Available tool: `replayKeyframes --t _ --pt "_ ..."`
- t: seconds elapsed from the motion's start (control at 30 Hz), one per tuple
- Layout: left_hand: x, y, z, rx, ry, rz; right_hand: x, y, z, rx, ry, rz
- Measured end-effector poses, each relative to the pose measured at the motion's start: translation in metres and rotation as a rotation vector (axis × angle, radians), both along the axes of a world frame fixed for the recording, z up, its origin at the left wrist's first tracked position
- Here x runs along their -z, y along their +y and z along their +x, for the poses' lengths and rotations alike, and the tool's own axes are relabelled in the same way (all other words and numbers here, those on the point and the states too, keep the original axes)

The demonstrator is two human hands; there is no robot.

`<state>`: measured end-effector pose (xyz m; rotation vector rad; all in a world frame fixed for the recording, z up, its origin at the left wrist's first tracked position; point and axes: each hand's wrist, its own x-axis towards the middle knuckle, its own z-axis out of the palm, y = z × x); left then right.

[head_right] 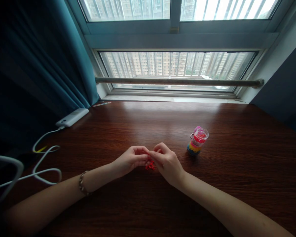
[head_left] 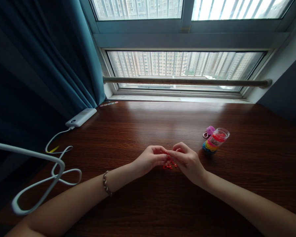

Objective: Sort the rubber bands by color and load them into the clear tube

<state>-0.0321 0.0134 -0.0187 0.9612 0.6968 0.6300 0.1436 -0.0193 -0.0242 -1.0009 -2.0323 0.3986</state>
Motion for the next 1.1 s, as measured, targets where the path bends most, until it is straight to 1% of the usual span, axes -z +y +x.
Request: replayKeyframes --t 0.13,0.27,0.47,0.57,0.63,0.7,0.8,0.9,0.97,1.0,1.07,1.1 --pt "-0.002 0.0 0.0 -0.002 -0.032 -0.038 -0.001 0.0 -0.001 0.029 -0.017 0.012" --pt "0.0 0.0 0.001 -0.02 -0.015 -0.029 -0.004 0.002 -0.003 0.067 0.074 -0.022" --pt "0.005 0.004 -0.002 -0.026 -0.028 -0.035 -0.005 0.005 -0.002 0.033 0.217 -0.107" --pt "0.006 0.007 -0.003 -0.041 -0.015 -0.039 -0.007 0.006 -0.002 0.025 0.256 -0.119" --pt "0.006 0.007 -0.003 -0.051 0.011 -0.012 -0.009 0.005 -0.003 0.031 0.266 -0.136" --pt "0.003 0.005 -0.003 -0.07 0.066 0.063 -0.009 0.004 -0.003 0.044 0.269 -0.165" --pt "-0.005 0.002 -0.002 -0.101 0.193 0.271 -0.008 0.003 -0.003 0.06 0.261 -0.208" --pt "-0.012 0.003 -0.003 -0.073 0.262 0.434 -0.013 0.002 -0.003 0.07 0.23 -0.201" --pt "-0.015 0.009 -0.007 -0.022 0.287 0.514 -0.025 0.002 0.0 0.085 0.186 -0.139" --pt "-0.016 0.013 -0.009 0.011 0.313 0.568 -0.035 0.001 0.003 0.099 0.157 -0.098" --pt "-0.019 0.02 -0.015 0.108 0.401 0.71 -0.06 -0.001 0.015 0.135 0.1 -0.028" --pt "-0.02 0.024 -0.017 0.165 0.445 0.791 -0.074 -0.002 0.023 0.175 0.069 -0.009"
